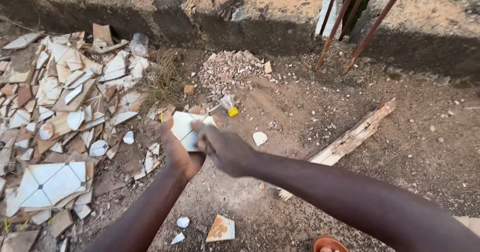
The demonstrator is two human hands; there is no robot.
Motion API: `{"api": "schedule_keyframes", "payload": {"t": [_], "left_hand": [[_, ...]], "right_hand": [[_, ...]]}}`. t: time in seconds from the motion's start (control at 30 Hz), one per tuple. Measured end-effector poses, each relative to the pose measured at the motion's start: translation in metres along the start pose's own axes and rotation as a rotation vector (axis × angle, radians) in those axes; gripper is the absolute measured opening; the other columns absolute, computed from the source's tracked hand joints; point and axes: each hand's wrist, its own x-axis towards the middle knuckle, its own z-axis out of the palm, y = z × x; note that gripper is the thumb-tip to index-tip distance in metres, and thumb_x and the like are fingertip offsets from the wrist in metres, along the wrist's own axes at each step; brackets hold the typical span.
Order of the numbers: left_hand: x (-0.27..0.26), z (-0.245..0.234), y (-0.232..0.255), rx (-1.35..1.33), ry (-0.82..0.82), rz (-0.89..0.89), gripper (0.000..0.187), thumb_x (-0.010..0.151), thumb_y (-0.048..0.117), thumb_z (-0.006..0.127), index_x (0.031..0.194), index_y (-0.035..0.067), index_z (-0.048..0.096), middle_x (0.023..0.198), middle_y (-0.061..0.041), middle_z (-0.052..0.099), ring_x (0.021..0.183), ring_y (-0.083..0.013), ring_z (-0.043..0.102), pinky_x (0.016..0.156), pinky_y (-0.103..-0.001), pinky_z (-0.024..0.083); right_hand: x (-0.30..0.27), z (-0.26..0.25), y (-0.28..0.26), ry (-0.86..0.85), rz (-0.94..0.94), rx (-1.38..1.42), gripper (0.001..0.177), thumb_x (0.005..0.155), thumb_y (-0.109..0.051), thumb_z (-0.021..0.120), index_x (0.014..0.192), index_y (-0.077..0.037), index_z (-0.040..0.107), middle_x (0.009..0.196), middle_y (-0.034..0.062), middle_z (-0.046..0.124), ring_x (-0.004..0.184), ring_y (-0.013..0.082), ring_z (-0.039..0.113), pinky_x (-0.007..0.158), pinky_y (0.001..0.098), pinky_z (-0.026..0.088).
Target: Carving or scraping a piece of wood using a small metal blade.
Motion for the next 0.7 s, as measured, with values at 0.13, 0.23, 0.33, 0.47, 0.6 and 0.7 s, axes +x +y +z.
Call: {"api": "schedule_keyframes", "payload": {"t": [0.13, 0.23, 0.33, 0.47, 0.6, 0.7], "left_hand": [[0.017, 0.075, -0.021, 0.617, 0.703, 0.137, 0.079, 0.087, 0.057, 0.046, 0.141, 0.000, 0.053, 0.117, -0.012, 0.066, 0.106, -0.0267, 0.063, 0.101, -0.050, 0.048], [0.020, 0.069, -0.017, 0.642, 0.716, 0.047, 0.083, 0.083, 0.061, 0.045, 0.138, -0.001, 0.051, 0.117, -0.022, 0.068, 0.107, -0.0348, 0.065, 0.100, -0.051, 0.049], [0.009, 0.019, -0.003, 0.905, 1.004, -0.062, 0.083, 0.090, 0.061, 0.048, 0.145, -0.002, 0.046, 0.130, -0.019, 0.058, 0.117, -0.0334, 0.056, 0.104, -0.055, 0.046], [-0.006, -0.026, 0.013, 1.396, 0.848, -0.222, 0.081, 0.095, 0.061, 0.047, 0.152, 0.003, 0.044, 0.146, -0.019, 0.047, 0.127, -0.0285, 0.046, 0.108, -0.050, 0.036], [-0.008, -0.033, 0.011, 1.448, 1.036, -0.388, 0.081, 0.089, 0.056, 0.052, 0.150, 0.004, 0.046, 0.139, -0.025, 0.055, 0.121, -0.0389, 0.056, 0.106, -0.054, 0.047], [-0.016, -0.021, 0.009, 2.445, 0.526, -0.656, 0.091, 0.085, 0.071, 0.063, 0.150, 0.009, 0.047, 0.143, -0.019, 0.058, 0.123, -0.0326, 0.060, 0.120, -0.051, 0.041]], "right_hand": [[0.020, -0.023, 0.056, 0.124, 0.460, -0.018, 0.026, 0.106, -0.028, 0.051, 0.119, -0.007, 0.057, 0.087, 0.0082, 0.067, 0.064, 0.0164, 0.060, 0.056, 0.0372, 0.053], [0.013, -0.033, 0.111, 0.255, 0.555, 0.005, 0.022, 0.104, -0.028, 0.062, 0.107, -0.009, 0.071, 0.086, 0.0071, 0.070, 0.067, 0.0179, 0.058, 0.058, 0.0346, 0.049], [-0.004, -0.044, 0.121, 0.247, 0.827, 0.432, 0.026, 0.097, -0.027, 0.065, 0.112, -0.006, 0.060, 0.089, 0.0042, 0.073, 0.075, 0.0131, 0.072, 0.061, 0.0324, 0.059], [-0.015, -0.043, 0.149, 0.249, 0.881, 0.662, 0.036, 0.105, -0.040, 0.054, 0.113, -0.006, 0.058, 0.089, 0.0096, 0.067, 0.069, 0.0178, 0.065, 0.059, 0.0359, 0.054], [-0.018, -0.041, 0.151, 0.257, 0.946, 0.561, 0.026, 0.104, -0.027, 0.051, 0.116, -0.006, 0.060, 0.095, 0.0129, 0.072, 0.071, 0.0175, 0.071, 0.061, 0.0325, 0.062], [-0.019, -0.036, 0.155, 0.257, 0.843, 0.406, 0.021, 0.095, -0.002, 0.059, 0.114, -0.001, 0.065, 0.091, 0.0173, 0.074, 0.063, 0.0204, 0.067, 0.049, 0.0303, 0.056]]}}
